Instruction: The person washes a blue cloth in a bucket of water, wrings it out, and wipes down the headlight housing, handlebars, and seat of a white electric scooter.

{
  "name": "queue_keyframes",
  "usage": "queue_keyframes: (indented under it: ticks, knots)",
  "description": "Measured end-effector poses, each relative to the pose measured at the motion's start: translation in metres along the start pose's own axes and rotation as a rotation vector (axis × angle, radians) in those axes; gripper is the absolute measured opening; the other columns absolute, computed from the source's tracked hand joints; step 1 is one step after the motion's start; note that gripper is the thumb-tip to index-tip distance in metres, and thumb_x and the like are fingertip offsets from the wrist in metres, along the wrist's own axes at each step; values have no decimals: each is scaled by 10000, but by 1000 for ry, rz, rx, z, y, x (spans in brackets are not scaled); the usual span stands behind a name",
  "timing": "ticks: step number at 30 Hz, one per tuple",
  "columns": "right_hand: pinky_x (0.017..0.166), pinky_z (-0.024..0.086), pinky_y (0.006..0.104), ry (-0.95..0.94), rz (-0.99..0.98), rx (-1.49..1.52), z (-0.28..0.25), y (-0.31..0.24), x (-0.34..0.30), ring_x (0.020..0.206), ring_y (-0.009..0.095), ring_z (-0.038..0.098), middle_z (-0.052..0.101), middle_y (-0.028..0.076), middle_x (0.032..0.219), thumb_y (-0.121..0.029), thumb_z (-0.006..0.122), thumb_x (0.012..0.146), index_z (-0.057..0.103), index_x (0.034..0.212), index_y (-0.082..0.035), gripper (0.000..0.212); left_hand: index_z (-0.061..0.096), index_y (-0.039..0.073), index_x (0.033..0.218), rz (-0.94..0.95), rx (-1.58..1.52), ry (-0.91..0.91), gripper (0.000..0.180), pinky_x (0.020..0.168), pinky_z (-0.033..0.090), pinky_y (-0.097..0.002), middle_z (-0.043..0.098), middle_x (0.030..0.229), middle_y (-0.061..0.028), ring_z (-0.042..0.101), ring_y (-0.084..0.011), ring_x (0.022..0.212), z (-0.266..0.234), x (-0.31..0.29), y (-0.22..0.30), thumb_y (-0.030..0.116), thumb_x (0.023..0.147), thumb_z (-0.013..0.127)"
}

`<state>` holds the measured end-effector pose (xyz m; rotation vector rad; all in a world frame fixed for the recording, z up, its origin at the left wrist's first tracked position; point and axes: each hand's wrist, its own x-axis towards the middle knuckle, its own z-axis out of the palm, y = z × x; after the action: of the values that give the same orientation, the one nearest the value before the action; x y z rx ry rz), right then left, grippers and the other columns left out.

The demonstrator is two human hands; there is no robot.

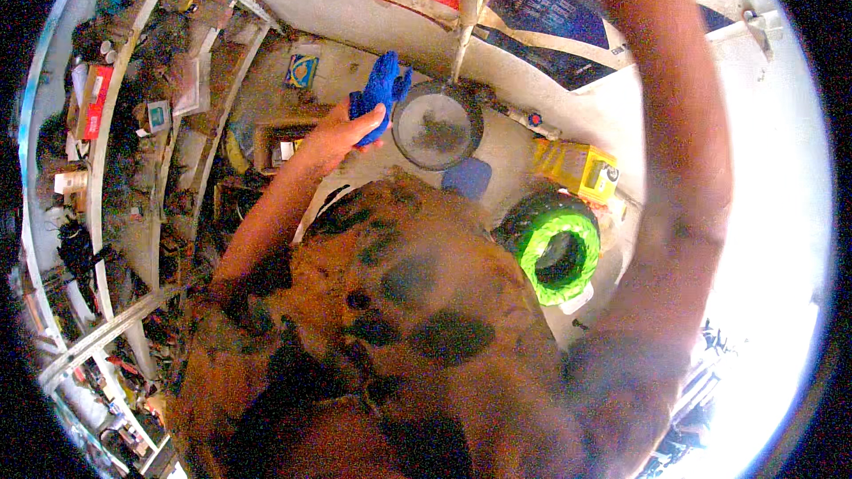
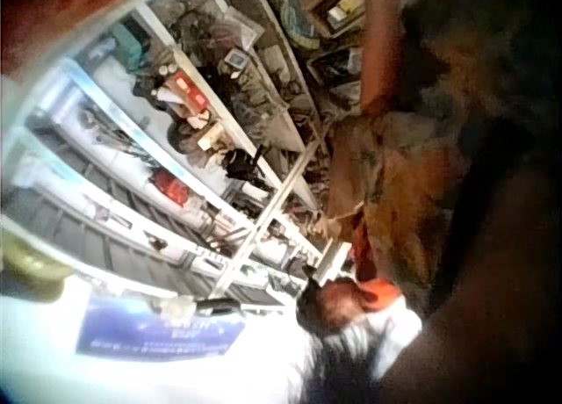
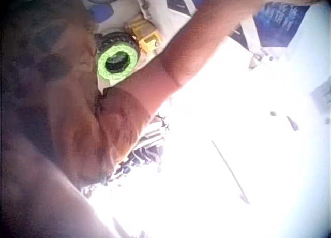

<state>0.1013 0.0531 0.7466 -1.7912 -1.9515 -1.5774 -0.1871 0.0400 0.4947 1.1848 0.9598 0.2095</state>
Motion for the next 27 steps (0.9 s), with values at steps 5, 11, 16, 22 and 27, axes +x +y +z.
queue_keyframes:
  ticks: [5,11,16,22,27]
  knots:
    - [641,530,428,-357,298,899,-28,-94,-130,777,341,667,672,155,820,-485,619,860,643,930,-82,410,479,15,1127,263,101,221,467,575,470,-306,599,869,-48,567,-123,681,21,12,-20,383,888,636]
    - [737,541,338,-991,982,1855,7,-146,-192,810,183,659,683,148,894,-313,628,883,647,1040,-11,341,475,0,1183,286,111,196,460,710,484,-322,592,917,-61,567,-147,818,74,-2,19,362,924,589]
    - [782,526,291,-723,1175,2166,-2,-134,-223,864,157,633,664,76,995,-66,614,853,628,1110,5,266,556,42,1224,246,-409,154,340,960,411,-309,619,1127,-53,574,-146,1026,79,-3,25,258,961,556]
    - [878,500,309,-633,1279,2156,-3,-139,-272,953,167,614,645,76,1057,76,608,795,612,1124,9,336,524,61,1276,339,-646,242,382,1000,370,-347,594,1194,-39,542,-154,1095,91,3,11,284,966,549]
    - [889,476,268,-718,1122,2005,-2,-143,-320,951,145,625,681,33,1015,66,675,735,642,1020,-71,317,481,103,1296,321,-735,190,364,1001,401,-439,581,1232,-59,539,-215,1143,106,-2,-2,281,980,510]
